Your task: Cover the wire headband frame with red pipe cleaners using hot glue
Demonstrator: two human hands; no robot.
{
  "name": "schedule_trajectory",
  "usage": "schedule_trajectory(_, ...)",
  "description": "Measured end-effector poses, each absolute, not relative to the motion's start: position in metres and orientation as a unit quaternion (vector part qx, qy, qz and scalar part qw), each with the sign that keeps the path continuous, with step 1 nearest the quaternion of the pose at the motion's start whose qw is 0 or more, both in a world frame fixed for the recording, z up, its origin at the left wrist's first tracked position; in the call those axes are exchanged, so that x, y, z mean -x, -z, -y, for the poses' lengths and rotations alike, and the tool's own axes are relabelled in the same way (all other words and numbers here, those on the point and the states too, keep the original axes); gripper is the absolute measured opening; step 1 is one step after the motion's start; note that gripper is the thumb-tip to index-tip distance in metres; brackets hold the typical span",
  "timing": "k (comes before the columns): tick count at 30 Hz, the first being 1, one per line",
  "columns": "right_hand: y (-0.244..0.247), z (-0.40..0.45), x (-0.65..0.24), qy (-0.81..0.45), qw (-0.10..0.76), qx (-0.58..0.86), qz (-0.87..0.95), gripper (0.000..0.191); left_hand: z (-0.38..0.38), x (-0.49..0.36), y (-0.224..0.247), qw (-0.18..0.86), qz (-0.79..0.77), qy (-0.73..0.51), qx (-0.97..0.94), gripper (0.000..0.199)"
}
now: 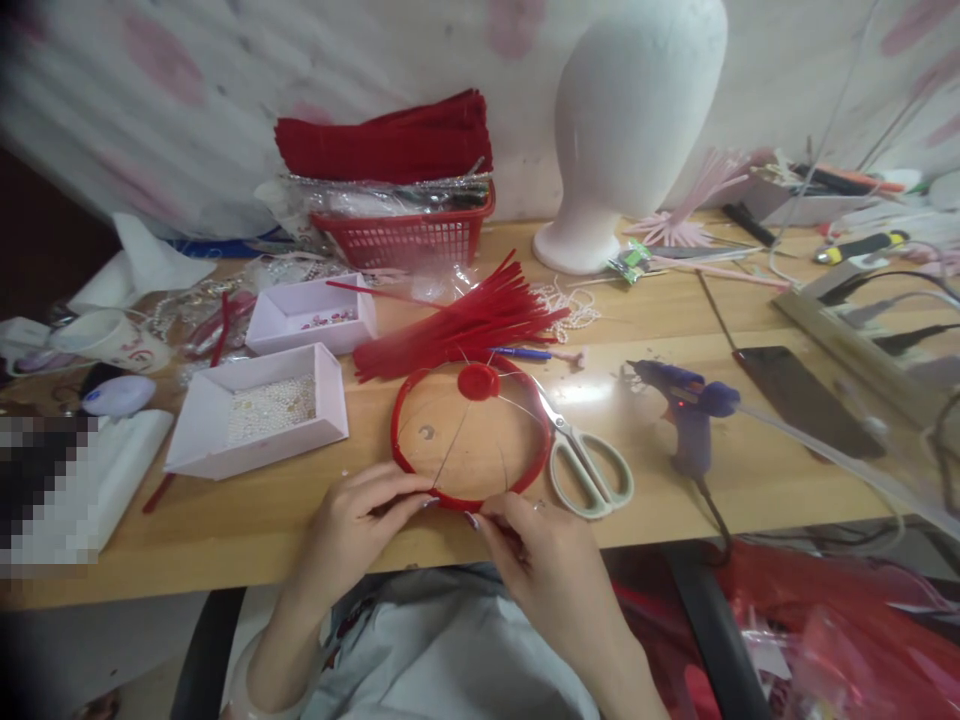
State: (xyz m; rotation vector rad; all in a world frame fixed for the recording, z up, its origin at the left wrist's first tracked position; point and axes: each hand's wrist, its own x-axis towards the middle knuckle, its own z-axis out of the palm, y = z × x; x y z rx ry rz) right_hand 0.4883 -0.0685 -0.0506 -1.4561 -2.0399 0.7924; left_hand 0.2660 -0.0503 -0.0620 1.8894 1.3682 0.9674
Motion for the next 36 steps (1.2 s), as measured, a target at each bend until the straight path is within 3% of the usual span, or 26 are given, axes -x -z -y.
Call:
schedule_trajectory(8, 0.048, 0.065, -0.492, -0.275, 0.22, 0.525, 0.775, 0.021, 0.043, -0.264, 0.057, 0.372, -0.517, -0.351, -0.687, 0.015)
schedule_trajectory(20, 0.055, 0.06, -0.495, -0.227, 0.264, 0.493, 0.797, 0.018, 0.037, -0.271, 0.049, 0.469, -0.556, -0.314, -0.61, 0.011)
schedule_trajectory(28, 0.054, 0.052, -0.494, -0.248, 0.332, 0.474, 0.777, 0.012, 0.044, -0.271, 0.062, 0.414, -0.584, -0.308, -0.627, 0.014)
schedule_trajectory(36, 0.046, 0.021, -0.495, -0.263, 0.269, 0.518, 0.768, 0.015, 0.027, -0.28, 0.061, 0.374, -0.603, -0.325, -0.625, 0.017)
